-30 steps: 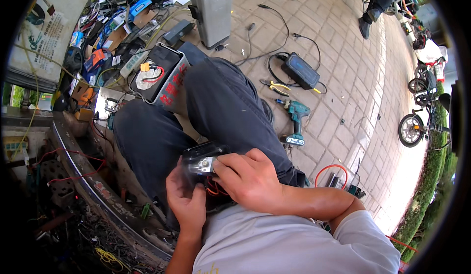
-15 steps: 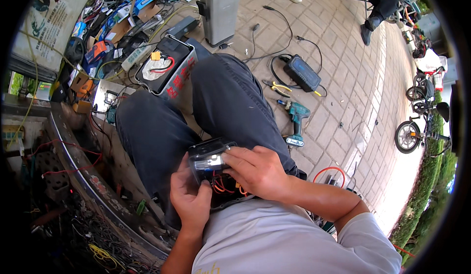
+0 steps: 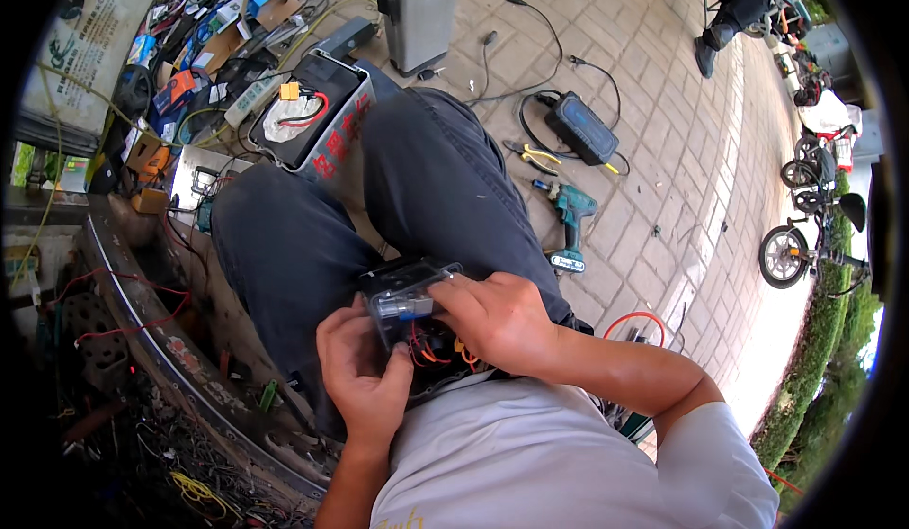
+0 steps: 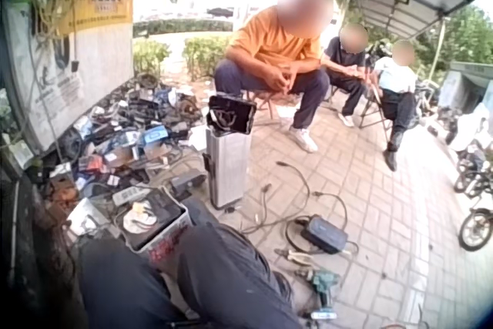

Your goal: The person sits on the ground and repairs a small black electronic device. They use a screwdriver to open the casing, manipulate internal wires, and use a power drill to secure screws. The person then closes the casing and continues adjusting internal components.

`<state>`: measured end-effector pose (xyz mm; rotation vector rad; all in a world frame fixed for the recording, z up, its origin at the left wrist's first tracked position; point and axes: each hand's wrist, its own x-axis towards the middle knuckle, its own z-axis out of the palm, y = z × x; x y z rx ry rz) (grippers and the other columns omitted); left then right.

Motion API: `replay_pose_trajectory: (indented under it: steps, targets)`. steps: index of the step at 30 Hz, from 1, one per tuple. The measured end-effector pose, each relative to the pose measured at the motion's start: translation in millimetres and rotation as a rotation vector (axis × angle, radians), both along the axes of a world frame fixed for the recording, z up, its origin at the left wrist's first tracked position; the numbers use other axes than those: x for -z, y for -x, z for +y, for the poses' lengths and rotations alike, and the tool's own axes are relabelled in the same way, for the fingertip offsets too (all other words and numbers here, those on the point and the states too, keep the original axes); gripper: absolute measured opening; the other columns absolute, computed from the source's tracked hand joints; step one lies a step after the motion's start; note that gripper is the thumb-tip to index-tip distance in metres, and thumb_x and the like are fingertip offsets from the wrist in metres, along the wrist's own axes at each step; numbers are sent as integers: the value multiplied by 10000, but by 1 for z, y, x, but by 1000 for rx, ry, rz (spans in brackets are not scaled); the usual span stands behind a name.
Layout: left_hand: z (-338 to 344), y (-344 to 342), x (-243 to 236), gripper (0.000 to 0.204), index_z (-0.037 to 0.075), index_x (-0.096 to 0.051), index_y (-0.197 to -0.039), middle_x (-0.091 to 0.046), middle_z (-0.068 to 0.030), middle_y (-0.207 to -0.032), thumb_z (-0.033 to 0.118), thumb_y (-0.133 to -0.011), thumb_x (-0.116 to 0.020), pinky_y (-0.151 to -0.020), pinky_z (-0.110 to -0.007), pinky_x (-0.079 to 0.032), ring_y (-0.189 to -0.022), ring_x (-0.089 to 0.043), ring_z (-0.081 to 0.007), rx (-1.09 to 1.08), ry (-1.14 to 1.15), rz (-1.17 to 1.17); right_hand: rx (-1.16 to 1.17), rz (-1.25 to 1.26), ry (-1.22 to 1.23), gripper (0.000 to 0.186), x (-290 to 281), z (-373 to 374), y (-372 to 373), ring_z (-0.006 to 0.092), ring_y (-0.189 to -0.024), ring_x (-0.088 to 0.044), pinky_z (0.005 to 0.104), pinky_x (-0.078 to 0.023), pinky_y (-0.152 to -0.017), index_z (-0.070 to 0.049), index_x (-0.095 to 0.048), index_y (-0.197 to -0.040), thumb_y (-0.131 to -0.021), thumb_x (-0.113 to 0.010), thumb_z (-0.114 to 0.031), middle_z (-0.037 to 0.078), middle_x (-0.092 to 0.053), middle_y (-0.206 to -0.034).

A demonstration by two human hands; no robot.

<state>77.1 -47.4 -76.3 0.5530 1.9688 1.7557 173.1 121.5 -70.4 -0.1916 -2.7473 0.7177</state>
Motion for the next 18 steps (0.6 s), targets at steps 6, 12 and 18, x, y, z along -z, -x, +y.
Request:
replay_pose_trajectory:
  steps: [6, 12, 18]
  targets:
    - [1, 6, -3, 450, -65, -572, -1172, -452, -117, -1292, -140, -731, -621, -1013, -340, -443, -1178, -548, -223, -40, 5, -55, 3, 87, 40, 430, -1, 1, 1, 179, -698, -660, 295, -479, -601, 8, -596, -1126, -710, -635, -96, 101, -659, -1006]
    - [2, 9, -5, 472, -69, -592, -1190, -438, -107, -1286, -133, -724, -637, -946, -312, -484, -1120, -564, -186, -43, 15, -81, -15, 75, 93, 481, -1, 2, 4, 209, -641, -629, 305, -491, -576, -19, -585, -1127, -669, -664, -145, 79, -642, -1003]
    - [-5, 12, 0, 416, -57, -582, -1141, -428, -97, -1252, -135, -735, -631, -942, -307, -497, -1094, -575, -172, 27, 19, -75, 2, 23, 95, 438, 2, 0, 5, 213, -609, -602, 323, -489, -553, -21, -581, -1105, -690, -647, -147, 75, -625, -942]
